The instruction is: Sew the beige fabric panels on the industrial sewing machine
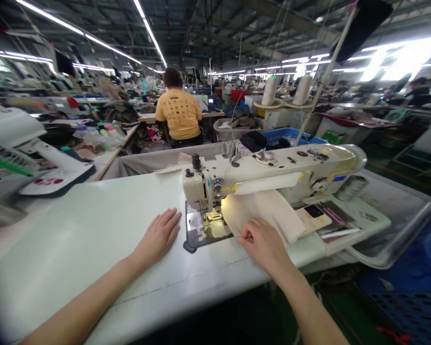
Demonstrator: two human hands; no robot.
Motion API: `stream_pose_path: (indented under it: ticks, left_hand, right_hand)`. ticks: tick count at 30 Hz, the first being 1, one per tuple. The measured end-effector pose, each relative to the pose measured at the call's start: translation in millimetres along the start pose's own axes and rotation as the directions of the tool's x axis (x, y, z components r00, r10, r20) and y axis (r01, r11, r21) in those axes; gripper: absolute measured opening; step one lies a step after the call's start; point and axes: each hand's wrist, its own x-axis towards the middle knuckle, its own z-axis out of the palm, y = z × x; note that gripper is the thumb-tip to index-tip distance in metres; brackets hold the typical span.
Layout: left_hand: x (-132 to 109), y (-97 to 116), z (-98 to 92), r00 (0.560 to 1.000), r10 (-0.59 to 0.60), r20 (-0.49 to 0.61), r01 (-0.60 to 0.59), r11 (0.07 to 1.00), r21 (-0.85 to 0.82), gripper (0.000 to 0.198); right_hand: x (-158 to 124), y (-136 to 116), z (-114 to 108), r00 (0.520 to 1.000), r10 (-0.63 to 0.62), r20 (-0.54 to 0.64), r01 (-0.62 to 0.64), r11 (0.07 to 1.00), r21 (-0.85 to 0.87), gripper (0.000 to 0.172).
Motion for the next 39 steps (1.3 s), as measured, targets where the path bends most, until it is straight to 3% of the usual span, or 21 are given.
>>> stream_pose_path:
  ticks: [10, 14, 16, 18, 21, 24, 27, 30, 33, 36, 37, 39]
  left_hand:
    - [1, 3, -6.0, 1.0, 0.0, -0.018, 0.0, 1.0, 0.003, 0.044]
    - [-3, 20, -17.3, 0.993, 0.096, -0.071, -0.094, 0.995, 0.033, 0.036]
    - [-10, 39, -26.7, 0.959, 0.24, -0.153, -0.243, 0.97, -0.001, 0.038]
    - [-16, 61, -36.8, 0.885, 0.398, -0.241, -0.424, 0.903, -0.066, 0.05]
    - [-24, 86, -48.6, 0.772, 0.614, -0.163, -0.635, 0.742, -0.215, 0.066]
    - [-36, 89, -53.0, 0.731, 0.681, -0.032, -0.639, 0.669, -0.379, 0.058]
    - [-59, 72, -56.2, 0.727, 0.684, 0.06, -0.615, 0.687, -0.386, 0.044]
    - [-89, 47, -65.7, 0.737, 0.665, 0.121, -0.597, 0.725, -0.343, 0.049]
    - [-110, 27, -78.9, 0.764, 0.618, 0.185, -0.546, 0.772, -0.325, 0.055]
    - [-117, 19, -89.1, 0.801, 0.56, 0.214, -0.461, 0.803, -0.377, 0.054]
    - [-116, 18, -91.1, 0.817, 0.534, 0.218, -0.417, 0.808, -0.415, 0.05]
    - [-110, 18, -91.9, 0.86, 0.455, 0.231, -0.291, 0.809, -0.511, 0.04]
  right_hand:
    - [-3, 4, 0, 0.998, 0.053, -0.041, -0.045, 0.986, 0.16, 0.032]
    - [-4, -1, -6, 0.995, 0.012, -0.103, -0.007, 0.999, 0.05, 0.038]
    - [-9, -18, -10, 0.99, -0.07, -0.119, 0.064, 0.996, -0.06, 0.038]
    - [-16, -45, -10, 0.985, -0.164, -0.055, 0.158, 0.983, -0.095, 0.035]
    - [-31, -91, -3, 0.966, -0.223, 0.134, 0.216, 0.974, 0.063, 0.02]
    - [-42, -119, 8, 0.931, -0.244, 0.271, 0.18, 0.954, 0.238, 0.016]
    - [-45, -114, 11, 0.93, -0.247, 0.271, 0.141, 0.923, 0.358, 0.021]
    - [-47, -89, 7, 0.928, -0.314, 0.2, 0.197, 0.869, 0.453, 0.035]
    - [-55, -66, 4, 0.845, -0.459, 0.276, 0.317, 0.843, 0.434, 0.062]
    - [-64, -58, 7, 0.755, -0.535, 0.38, 0.389, 0.831, 0.397, 0.089]
    - [-64, -58, 8, 0.751, -0.537, 0.384, 0.393, 0.831, 0.394, 0.09]
    - [-57, -61, 13, 0.768, -0.532, 0.356, 0.37, 0.823, 0.431, 0.075]
